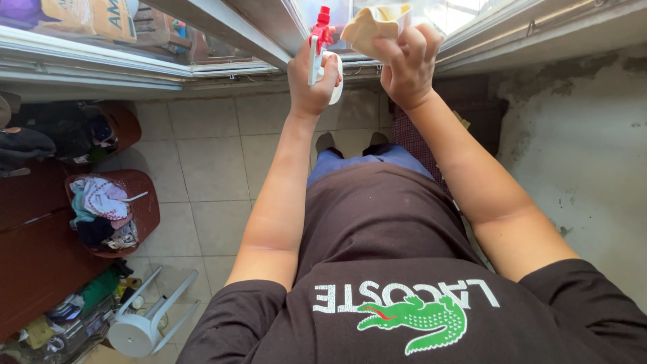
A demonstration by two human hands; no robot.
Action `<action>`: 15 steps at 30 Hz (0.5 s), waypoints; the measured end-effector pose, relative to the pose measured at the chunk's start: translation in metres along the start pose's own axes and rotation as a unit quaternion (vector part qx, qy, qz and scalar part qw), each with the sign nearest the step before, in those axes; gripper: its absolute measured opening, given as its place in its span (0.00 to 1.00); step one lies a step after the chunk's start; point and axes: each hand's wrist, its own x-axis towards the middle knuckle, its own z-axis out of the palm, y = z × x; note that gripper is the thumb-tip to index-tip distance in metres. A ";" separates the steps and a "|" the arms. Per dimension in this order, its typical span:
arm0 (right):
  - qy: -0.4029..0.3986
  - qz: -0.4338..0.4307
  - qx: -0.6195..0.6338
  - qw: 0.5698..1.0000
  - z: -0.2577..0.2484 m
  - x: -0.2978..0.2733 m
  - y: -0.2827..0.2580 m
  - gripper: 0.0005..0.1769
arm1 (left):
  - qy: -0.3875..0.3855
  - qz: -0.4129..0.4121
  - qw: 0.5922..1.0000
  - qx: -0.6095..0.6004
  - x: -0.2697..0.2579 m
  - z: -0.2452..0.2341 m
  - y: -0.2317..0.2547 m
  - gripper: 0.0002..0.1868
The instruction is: Cleaning a glass window using a spray bottle and a cloth.
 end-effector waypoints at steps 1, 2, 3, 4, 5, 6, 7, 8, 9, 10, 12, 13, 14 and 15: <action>-0.001 0.001 -0.001 1.000 0.001 0.004 -0.001 0.24 | -0.001 -0.001 1.000 -0.001 0.000 0.000 -0.001 0.22; 0.015 -0.006 0.002 1.000 0.001 0.008 -0.001 0.23 | 0.002 0.006 1.000 0.001 0.001 0.001 -0.002 0.22; 0.031 -0.013 0.004 0.999 0.002 0.012 -0.002 0.22 | 0.005 0.013 1.000 0.003 0.000 0.002 -0.003 0.22; 0.030 -0.011 0.003 0.999 0.004 0.010 -0.002 0.22 | 0.004 0.011 1.000 0.002 -0.001 0.002 -0.003 0.22; 0.013 -0.009 -0.007 1.000 0.006 0.010 -0.003 0.23 | 0.003 0.009 1.000 -0.003 -0.001 0.001 -0.003 0.22; -0.004 -0.007 -0.018 1.000 0.009 0.010 -0.003 0.23 | 0.001 0.006 1.000 -0.008 0.000 0.001 -0.003 0.22; -0.005 -0.006 -0.017 1.000 0.016 0.003 -0.001 0.23 | 0.001 0.005 1.000 -0.008 0.000 0.001 -0.005 0.22; -0.028 -0.010 -0.038 0.999 0.023 -0.004 0.002 0.24 | 0.003 0.014 1.000 0.002 0.000 0.001 -0.007 0.20; -0.050 -0.015 -0.059 0.997 0.031 -0.010 0.004 0.24 | 0.006 0.024 1.000 0.013 0.001 0.001 -0.009 0.17; -0.050 -0.015 -0.057 0.997 0.034 -0.013 0.004 0.24 | 0.007 0.023 1.000 0.014 0.000 0.001 -0.011 0.17; -0.079 -0.033 -0.100 0.991 0.040 -0.019 0.006 0.29 | 0.006 0.021 0.999 0.027 -0.001 0.002 -0.016 0.18; -0.080 -0.033 -0.099 0.991 0.045 -0.025 0.008 0.29 | 0.006 0.020 0.999 0.028 -0.002 0.002 -0.013 0.18; -0.089 -0.048 -0.111 0.989 0.051 -0.031 0.011 0.26 | -0.001 0.017 1.000 -0.002 -0.003 0.002 -0.010 0.20; -0.097 -0.064 -0.124 0.985 0.056 -0.035 0.015 0.24 | -0.009 0.016 0.999 -0.033 -0.001 0.003 -0.007 0.21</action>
